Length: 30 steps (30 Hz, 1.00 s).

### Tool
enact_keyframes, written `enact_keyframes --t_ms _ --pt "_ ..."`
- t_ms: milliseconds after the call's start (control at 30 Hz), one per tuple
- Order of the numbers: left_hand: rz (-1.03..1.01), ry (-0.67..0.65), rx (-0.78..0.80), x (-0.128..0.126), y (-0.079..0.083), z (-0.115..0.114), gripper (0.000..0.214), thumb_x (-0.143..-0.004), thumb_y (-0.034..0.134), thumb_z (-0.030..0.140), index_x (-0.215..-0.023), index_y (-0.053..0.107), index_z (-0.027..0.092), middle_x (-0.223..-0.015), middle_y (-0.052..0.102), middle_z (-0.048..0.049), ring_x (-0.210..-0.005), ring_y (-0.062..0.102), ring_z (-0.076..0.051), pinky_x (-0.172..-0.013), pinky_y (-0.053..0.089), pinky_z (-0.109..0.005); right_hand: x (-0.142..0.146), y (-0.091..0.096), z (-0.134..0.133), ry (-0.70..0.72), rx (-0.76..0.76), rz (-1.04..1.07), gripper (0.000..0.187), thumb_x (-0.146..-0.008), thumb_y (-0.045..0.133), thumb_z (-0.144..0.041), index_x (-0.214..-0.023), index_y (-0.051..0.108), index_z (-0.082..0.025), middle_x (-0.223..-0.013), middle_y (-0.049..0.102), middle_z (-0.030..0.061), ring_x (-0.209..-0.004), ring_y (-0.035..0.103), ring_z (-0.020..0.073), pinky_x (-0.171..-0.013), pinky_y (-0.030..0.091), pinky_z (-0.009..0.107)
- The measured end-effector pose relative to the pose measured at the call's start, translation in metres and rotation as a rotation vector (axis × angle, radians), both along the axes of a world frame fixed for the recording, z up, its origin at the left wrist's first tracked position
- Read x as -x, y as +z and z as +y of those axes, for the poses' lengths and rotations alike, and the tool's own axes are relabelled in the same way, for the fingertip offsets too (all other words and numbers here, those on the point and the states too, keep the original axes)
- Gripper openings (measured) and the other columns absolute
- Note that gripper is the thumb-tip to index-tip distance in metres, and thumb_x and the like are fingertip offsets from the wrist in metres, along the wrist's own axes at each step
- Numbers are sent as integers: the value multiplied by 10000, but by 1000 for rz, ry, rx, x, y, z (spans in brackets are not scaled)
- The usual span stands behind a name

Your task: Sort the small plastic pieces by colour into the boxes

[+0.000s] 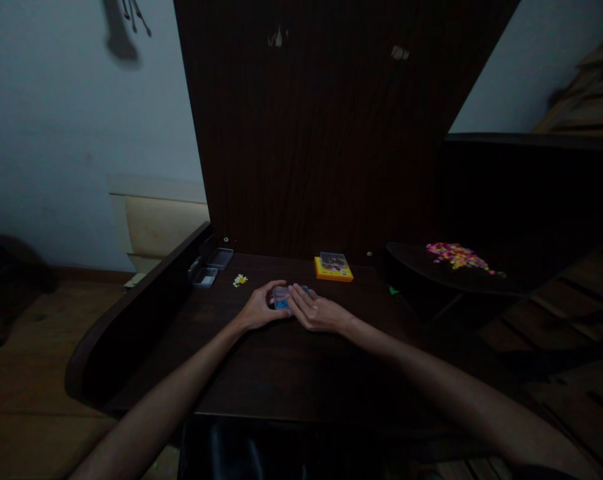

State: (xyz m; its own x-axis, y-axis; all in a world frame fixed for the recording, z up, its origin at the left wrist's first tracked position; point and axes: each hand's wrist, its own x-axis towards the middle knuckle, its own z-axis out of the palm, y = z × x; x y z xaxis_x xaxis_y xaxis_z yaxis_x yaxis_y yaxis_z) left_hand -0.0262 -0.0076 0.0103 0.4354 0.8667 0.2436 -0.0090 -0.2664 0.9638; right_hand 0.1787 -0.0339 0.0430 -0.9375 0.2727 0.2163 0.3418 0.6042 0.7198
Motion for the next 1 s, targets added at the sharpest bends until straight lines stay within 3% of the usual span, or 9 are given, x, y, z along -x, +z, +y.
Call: enact_keyframes --t_ms 133,433,567,667,800,1000 --pt "-9 7 22 1 -1 1 767 -552 863 257 -1228 526 125 -1174 648 -152 -1013 667 -247 -943 519 -433 2 -1 1 7 -7 9 365 -922 337 -57 -1192 559 49 -1170 630 301 -1119 618 351 -713 618 436" --pt "6 9 53 2 -1 3 761 -552 860 278 -1214 520 118 -1150 655 -145 -993 668 -243 -944 513 -444 4 -8 8 -2 179 100 361 -920 354 -70 -1190 565 44 -1155 625 329 -1113 620 363 -778 603 467" --pt "16 -1 68 3 -2 3 765 -558 851 283 -1221 509 116 -1136 660 -138 -1006 662 -245 -951 506 -450 5 -8 6 -50 165 61 371 -931 339 -91 -1204 560 28 -1165 631 305 -1115 622 350 -757 608 439" --pt "26 -5 71 3 -4 4 776 -550 856 279 -1225 507 120 -1122 665 -130 -996 663 -243 -945 508 -451 7 -6 4 -92 167 30 371 -936 340 -100 -1218 551 13 -1177 632 288 -1125 620 326 -745 608 395" --pt "47 -37 58 4 -5 3 809 -555 859 258 -1260 483 130 -1090 669 -107 -987 661 -227 -943 510 -444 6 3 2 -80 283 36 381 -957 386 -228 -1205 544 15 -1192 619 290 -1130 611 329 -712 602 386" --pt "-50 -83 74 2 0 0 920 -549 873 217 -1336 398 184 -1166 622 -110 -1068 627 -238 -951 504 -440 -1 18 10 -90 452 241 344 -954 397 -227 -1206 563 -62 -1168 656 212 -1033 661 259 -782 568 363"
